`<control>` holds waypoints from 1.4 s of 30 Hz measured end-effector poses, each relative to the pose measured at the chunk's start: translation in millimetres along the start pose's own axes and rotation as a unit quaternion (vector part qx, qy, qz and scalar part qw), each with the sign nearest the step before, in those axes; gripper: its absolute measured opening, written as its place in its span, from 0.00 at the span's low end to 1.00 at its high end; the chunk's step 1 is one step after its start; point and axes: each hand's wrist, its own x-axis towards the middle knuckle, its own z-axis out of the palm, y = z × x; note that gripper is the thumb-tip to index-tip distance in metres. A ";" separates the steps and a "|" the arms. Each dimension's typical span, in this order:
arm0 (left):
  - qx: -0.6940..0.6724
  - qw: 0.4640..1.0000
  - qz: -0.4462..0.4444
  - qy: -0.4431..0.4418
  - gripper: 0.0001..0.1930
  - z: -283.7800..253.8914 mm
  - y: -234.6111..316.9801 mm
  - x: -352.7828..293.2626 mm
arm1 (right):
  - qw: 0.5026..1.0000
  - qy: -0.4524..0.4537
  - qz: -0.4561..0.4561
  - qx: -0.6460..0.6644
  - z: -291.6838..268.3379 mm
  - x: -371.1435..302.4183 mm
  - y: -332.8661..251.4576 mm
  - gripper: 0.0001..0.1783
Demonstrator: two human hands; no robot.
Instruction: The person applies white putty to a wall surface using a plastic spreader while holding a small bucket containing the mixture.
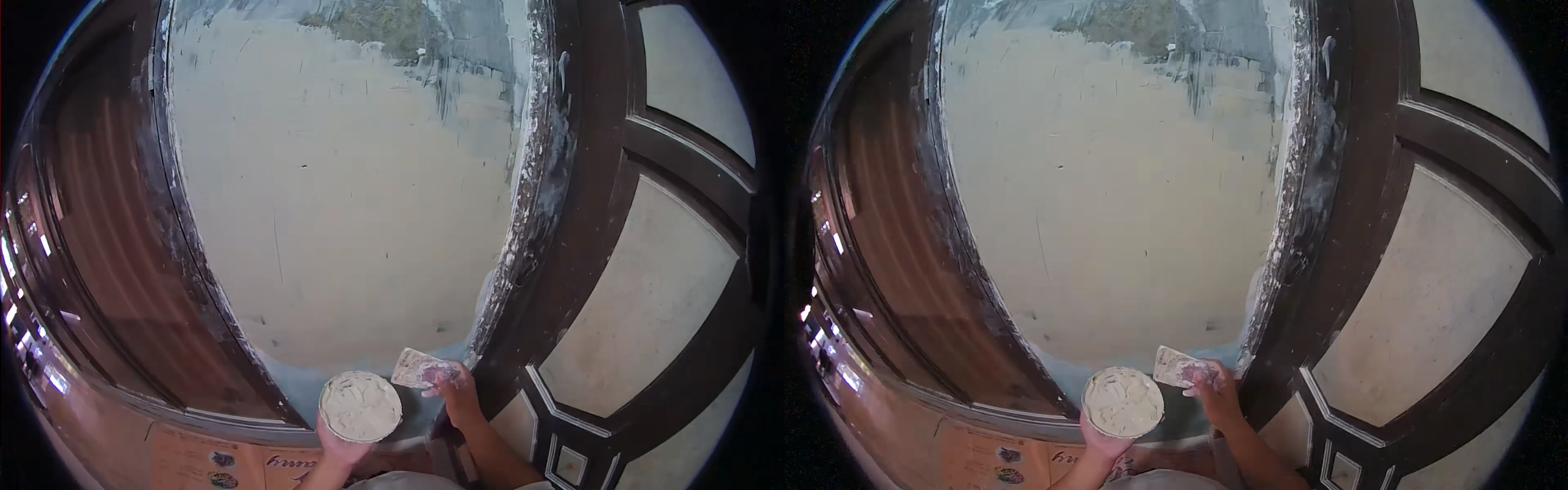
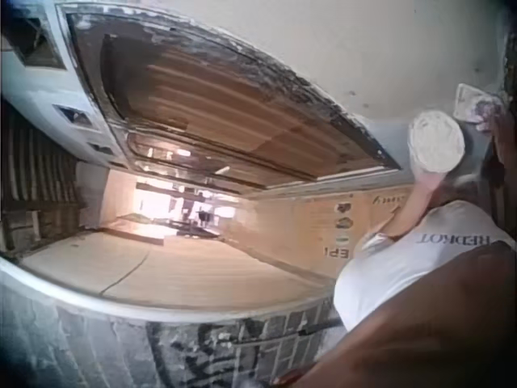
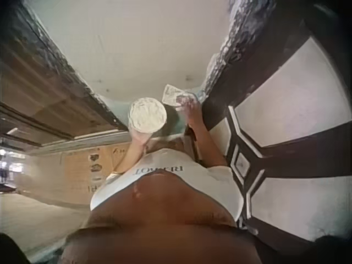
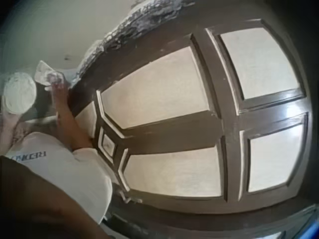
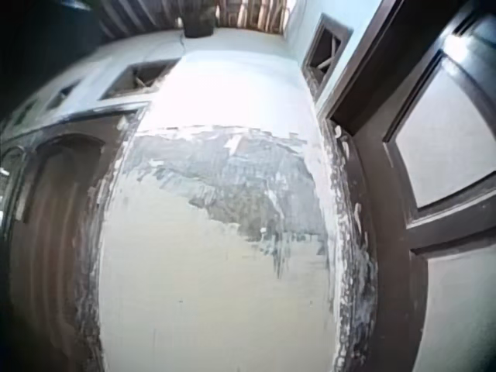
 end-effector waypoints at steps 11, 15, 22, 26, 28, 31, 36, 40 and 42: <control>0.030 0.995 0.061 0.067 0.32 -15.0 -27.3 -6.6 | 0.996 -0.033 -0.008 -0.082 -28.4 13.5 3.2 0.15; 0.013 0.994 0.070 0.077 0.33 -14.8 -23.6 -11.3 | 0.993 -0.039 0.001 -0.113 -29.2 15.0 14.3 0.13; 0.005 0.996 0.071 0.060 0.33 -20.8 -14.2 -23.5 | 0.958 -0.081 -0.047 -0.270 -16.8 11.8 14.0 0.13; 0.036 0.995 0.070 0.061 0.33 -19.7 -1.7 -28.2 | 0.936 -0.094 -0.129 -0.313 4.5 13.8 -7.2 0.13; 0.055 0.993 0.079 0.065 0.35 -22.6 5.6 -31.2 | 0.920 -0.091 -0.182 -0.336 10.2 13.5 -7.4 0.13; 0.022 0.996 0.066 0.052 0.36 -19.2 23.2 -41.7 | 0.918 -0.051 -0.171 -0.353 26.2 12.6 -4.1 0.13; 0.107 0.989 0.095 0.046 0.34 -13.3 61.1 -60.1 | 0.889 -0.142 -0.222 -0.376 79.2 15.0 1.9 0.14; 0.123 0.986 0.100 0.050 0.35 -19.3 95.8 -77.3 | 0.813 -0.160 -0.323 -0.457 128.0 34.3 -28.9 0.19; 0.082 0.988 0.114 0.057 0.35 -31.5 116.7 -85.7 | 0.752 -0.126 -0.406 -0.505 155.2 56.2 -47.7 0.21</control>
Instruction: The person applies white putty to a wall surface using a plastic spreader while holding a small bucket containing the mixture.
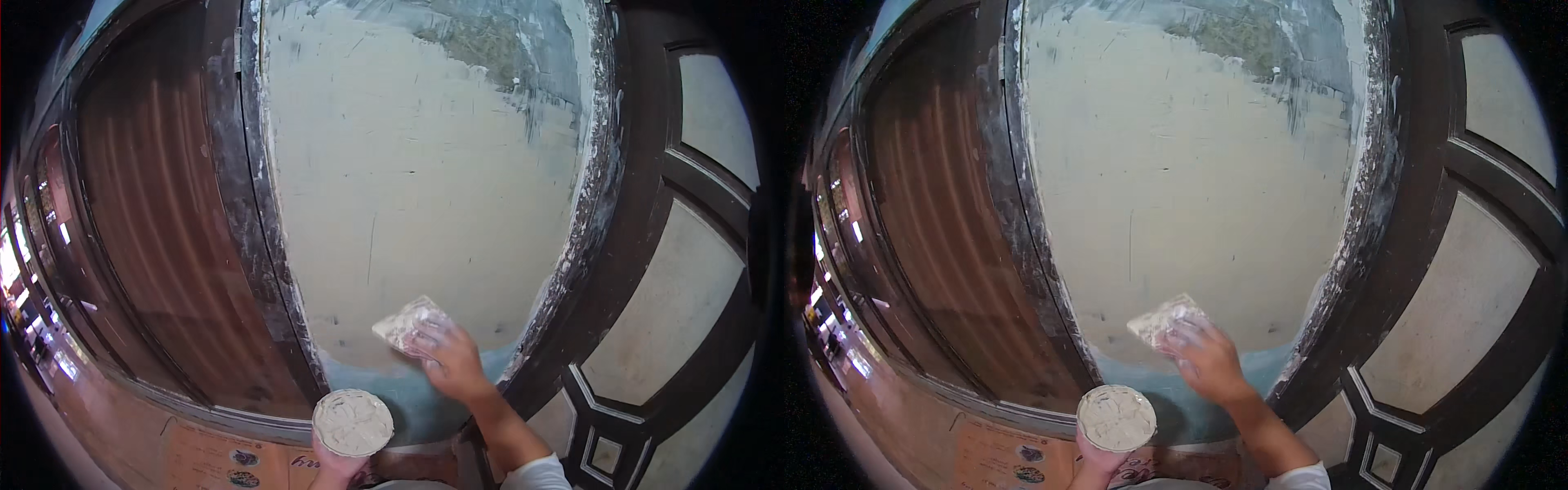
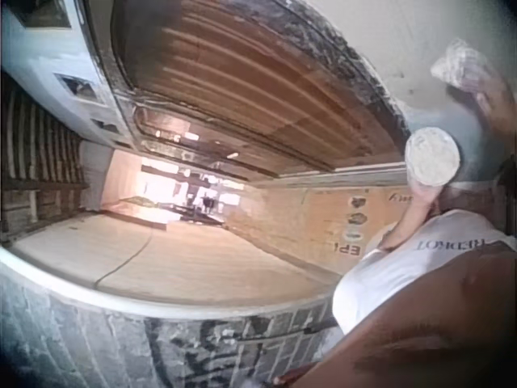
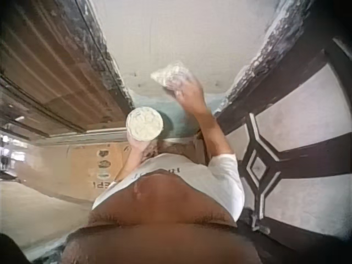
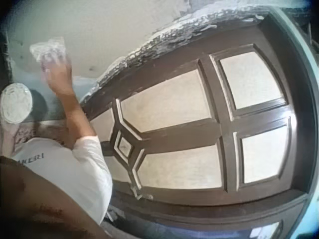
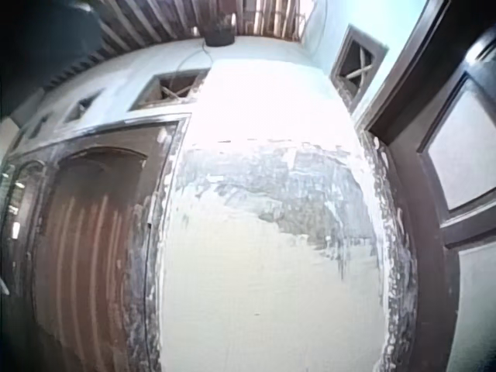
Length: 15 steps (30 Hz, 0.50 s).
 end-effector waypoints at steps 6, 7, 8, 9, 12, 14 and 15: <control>-0.016 1.000 -0.014 -0.008 0.36 -5.5 38.4 -6.5 | 0.950 0.214 -0.044 -0.223 -22.6 136.5 -6.1 0.25; -0.002 1.000 -0.014 -0.008 0.36 -11.1 42.3 -4.3 | 0.940 0.232 -0.047 -0.244 -21.8 153.9 -6.5 0.25; 0.011 1.000 -0.011 -0.006 0.36 -17.0 47.7 -3.4 | 0.940 0.202 -0.021 -0.272 -13.8 164.2 -6.7 0.25; 0.012 1.000 -0.013 -0.008 0.36 -18.9 51.6 -3.5 | 0.939 0.203 -0.019 -0.275 0.9 164.4 -3.7 0.25; -0.008 0.999 -0.030 0.008 0.34 -32.6 63.6 -3.3 | 0.941 0.156 0.058 -0.296 61.1 126.9 8.3 0.24; 0.002 0.999 -0.034 0.004 0.34 -34.0 73.6 -1.9 | 0.933 0.071 0.106 -0.337 114.7 58.9 4.2 0.25; 0.010 0.999 -0.035 0.001 0.34 -34.5 77.5 -2.7 | 0.958 0.074 0.100 -0.258 139.3 19.7 1.1 0.26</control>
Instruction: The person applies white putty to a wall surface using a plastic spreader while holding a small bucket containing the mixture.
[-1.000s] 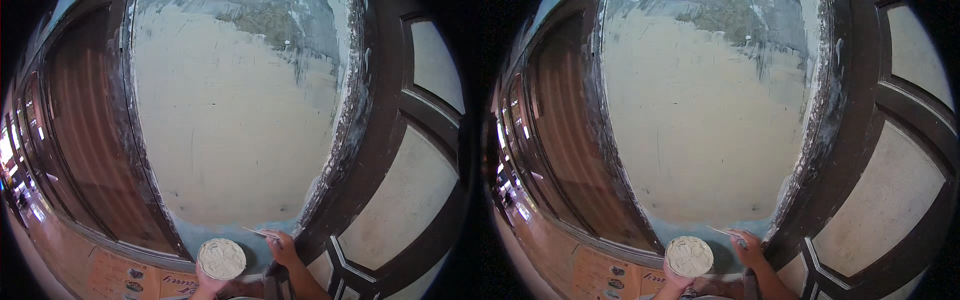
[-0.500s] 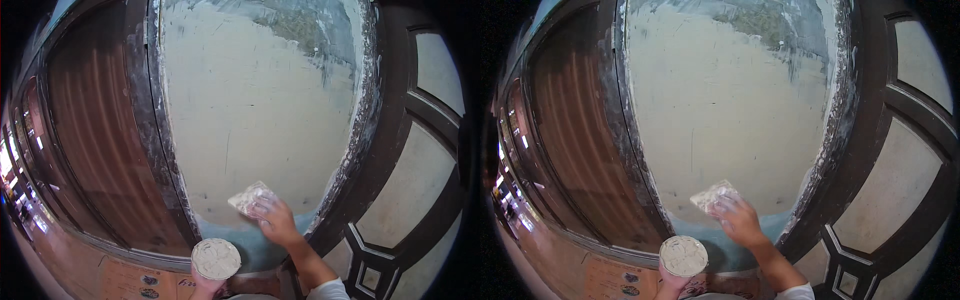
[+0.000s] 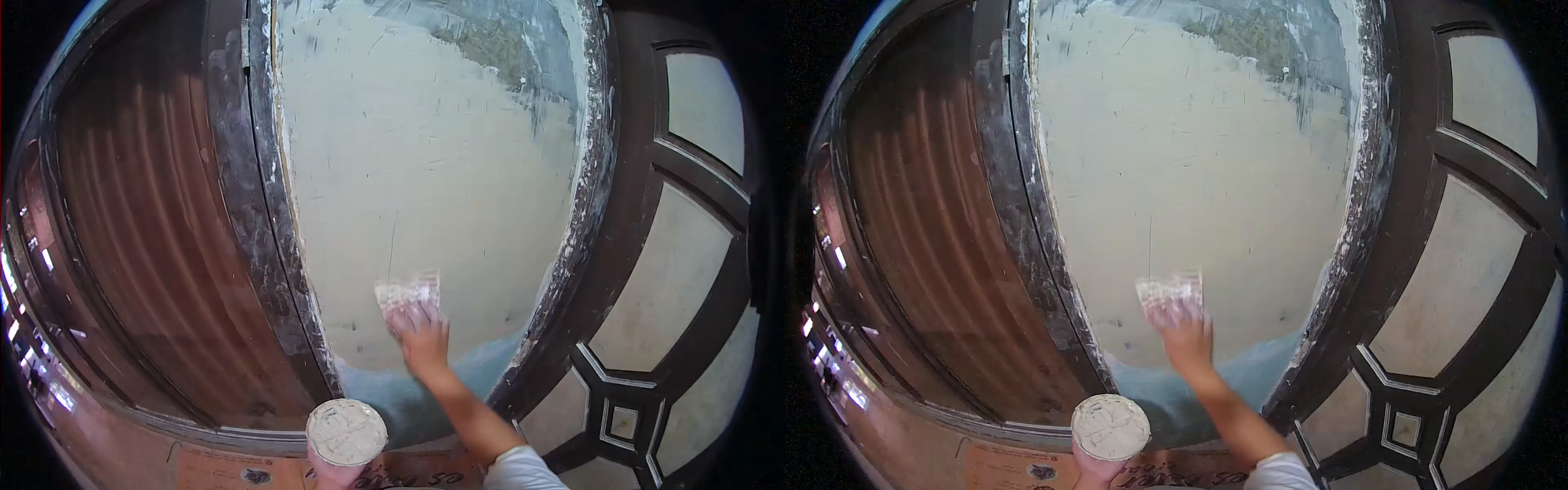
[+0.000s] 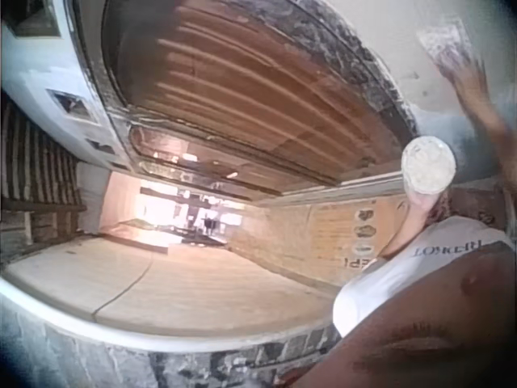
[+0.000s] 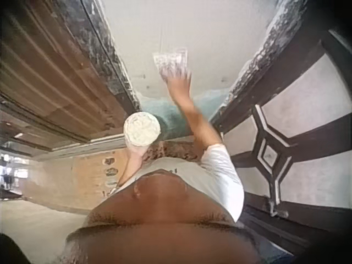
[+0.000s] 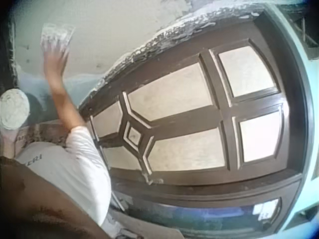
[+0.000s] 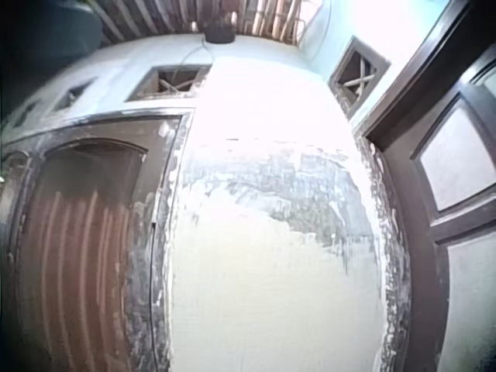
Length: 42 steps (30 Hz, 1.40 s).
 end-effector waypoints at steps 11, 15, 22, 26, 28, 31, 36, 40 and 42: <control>0.039 0.999 -0.010 0.000 0.33 -13.0 27.6 2.9 | 0.985 0.120 -0.054 0.114 -40.7 14.9 -2.2 0.25; -0.101 0.993 -0.062 -0.025 0.33 3.1 34.5 -7.2 | 0.985 0.169 -0.027 0.020 -85.3 131.6 1.8 0.28; 0.043 0.999 0.009 -0.008 0.33 -17.5 47.3 -12.5 | 1.000 0.012 -0.027 -0.006 11.1 -5.4 -5.7 0.27; -0.022 0.999 0.018 0.020 0.33 -21.6 57.0 -16.4 | 0.974 -0.224 0.005 0.037 30.5 -174.0 -22.7 0.24; -0.123 0.992 -0.012 0.020 0.33 -11.8 61.3 -17.6 | 0.952 -0.290 0.047 0.091 25.8 -205.2 -18.5 0.25; -0.045 0.999 -0.015 0.020 0.33 -4.0 60.0 -13.4 | 0.892 -0.357 0.257 0.108 14.5 -212.2 6.1 0.29; -0.019 1.000 -0.016 0.014 0.33 -13.7 53.0 -4.1 | 0.983 0.064 0.143 0.092 -49.3 -60.2 72.6 0.28; -0.014 0.999 -0.042 -0.011 0.33 -9.3 42.1 -1.3 | 0.975 0.170 0.129 0.055 -83.9 35.5 103.7 0.27; -0.005 0.999 -0.051 -0.013 0.33 -3.8 35.4 0.0 | 0.978 0.158 0.133 -0.012 -83.2 50.4 112.7 0.27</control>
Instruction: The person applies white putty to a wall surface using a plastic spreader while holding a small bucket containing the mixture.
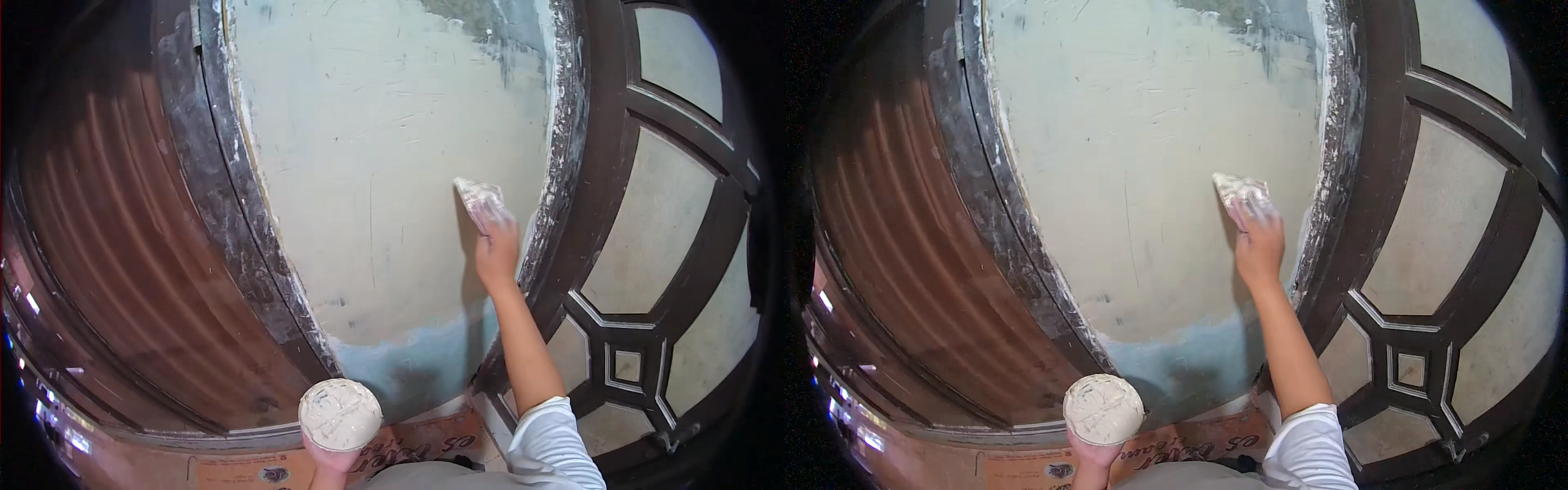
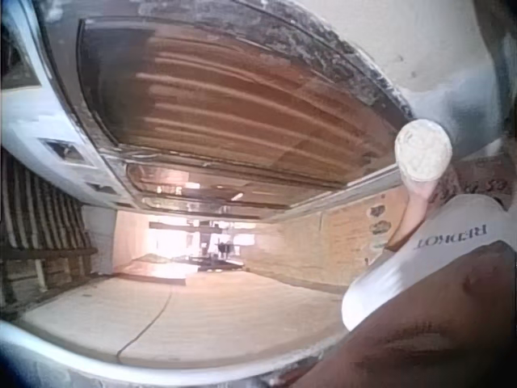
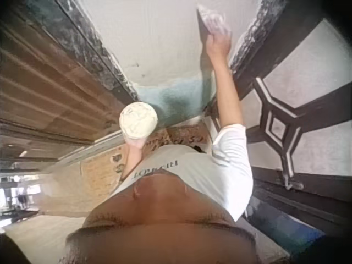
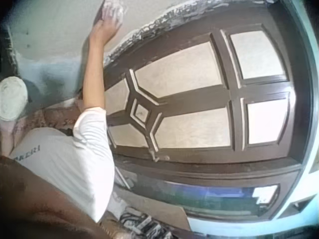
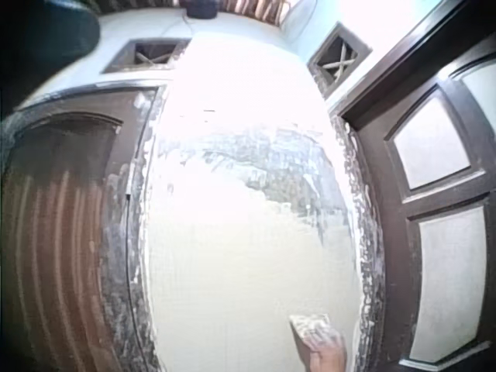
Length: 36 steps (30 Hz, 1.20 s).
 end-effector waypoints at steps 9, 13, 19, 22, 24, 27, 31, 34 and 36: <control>0.009 1.000 0.023 0.006 0.34 -7.8 -15.7 2.0 | 0.931 -0.357 0.080 -0.013 1.6 -296.9 38.5 0.19; -0.009 1.000 0.021 0.007 0.34 4.0 -24.8 7.9 | 0.908 -0.389 0.152 -0.041 -20.6 -323.8 60.2 0.27; 0.023 1.000 0.008 0.020 0.33 25.6 -53.0 19.8 | 0.993 -0.098 0.066 -0.001 -35.0 -98.8 86.7 0.27; -0.027 0.999 -0.023 0.023 0.34 41.2 -71.4 25.7 | 0.999 -0.041 -0.005 0.003 -43.6 -12.3 90.7 0.29; 0.002 0.999 -0.026 0.018 0.34 48.9 -83.8 27.9 | 0.999 -0.031 -0.022 -0.009 -43.5 9.7 86.6 0.30; -0.001 0.999 -0.019 0.037 0.33 48.8 -98.2 31.3 | 0.988 -0.131 -0.050 -0.065 -24.1 -5.1 89.8 0.23; -0.042 0.998 -0.037 0.039 0.33 55.8 -119.1 35.2 | 0.968 -0.210 -0.071 -0.118 9.6 -177.7 137.7 0.18; 0.229 0.971 0.062 0.030 0.34 32.8 -133.0 37.5 | 0.905 -0.416 0.067 -0.063 -11.6 -319.7 163.3 0.27; 0.245 0.967 0.069 0.016 0.34 34.0 -142.8 42.8 | 0.832 -0.546 0.094 0.000 -31.4 -385.8 183.3 0.29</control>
